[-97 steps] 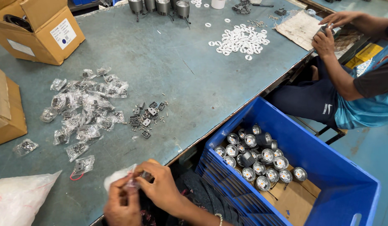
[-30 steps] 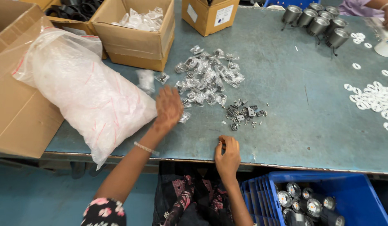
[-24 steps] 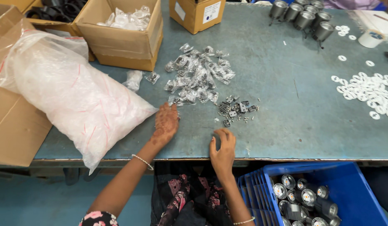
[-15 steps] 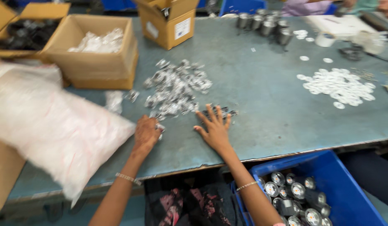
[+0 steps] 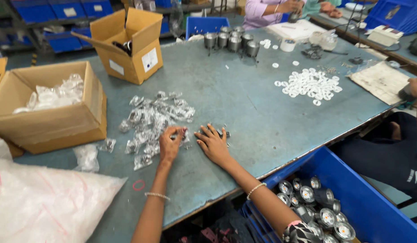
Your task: The person repeatedly picks small metal brackets and screws from a pile on the table, places them into small clear plastic bags, and sets the filled bags aside. The workspace includes cardboard boxes, a large bubble-wrap bag, and a blue bin containing cylindrical metal parts.
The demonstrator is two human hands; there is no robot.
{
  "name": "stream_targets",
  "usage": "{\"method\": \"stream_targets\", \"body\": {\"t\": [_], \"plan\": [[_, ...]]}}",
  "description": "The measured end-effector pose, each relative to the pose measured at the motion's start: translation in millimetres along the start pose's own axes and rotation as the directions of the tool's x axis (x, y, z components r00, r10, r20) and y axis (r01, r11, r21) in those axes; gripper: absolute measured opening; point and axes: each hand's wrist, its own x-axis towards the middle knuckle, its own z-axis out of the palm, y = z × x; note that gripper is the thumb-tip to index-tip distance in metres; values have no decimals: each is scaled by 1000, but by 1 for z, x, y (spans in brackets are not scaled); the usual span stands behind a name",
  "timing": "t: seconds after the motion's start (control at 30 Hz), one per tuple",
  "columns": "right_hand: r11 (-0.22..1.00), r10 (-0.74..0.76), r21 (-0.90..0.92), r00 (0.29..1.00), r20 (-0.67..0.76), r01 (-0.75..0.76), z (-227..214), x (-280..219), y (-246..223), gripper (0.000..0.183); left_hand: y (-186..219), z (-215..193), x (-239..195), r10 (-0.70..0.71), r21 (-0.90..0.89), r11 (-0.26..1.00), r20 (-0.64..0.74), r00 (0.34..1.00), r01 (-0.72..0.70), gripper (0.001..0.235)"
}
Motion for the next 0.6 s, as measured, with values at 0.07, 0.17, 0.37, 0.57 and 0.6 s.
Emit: {"method": "stream_targets", "body": {"t": [0.07, 0.17, 0.37, 0.57, 0.6], "plan": [[1000, 0, -12, 1000, 8, 0, 0, 5, 16, 40, -2, 2, -3, 24, 25, 999, 34, 999, -25, 24], [999, 25, -32, 1000, 17, -25, 4, 12, 38, 41, -8, -3, -7, -187, -39, 981, 88, 978, 191, 26], [889, 295, 424, 926, -236, -175, -24, 17, 59, 32, -13, -5, -1, -41, -135, 990, 9, 999, 41, 23], [533, 209, 844, 976, -64, -59, -39, -12, 7, 28, 18, 4, -15, -262, -156, 930, 350, 899, 332, 21], [536, 168, 842, 985, -40, -57, -34, -19, -4, 26, 23, 3, -18, -254, -134, 938, 362, 897, 320, 21]]}}
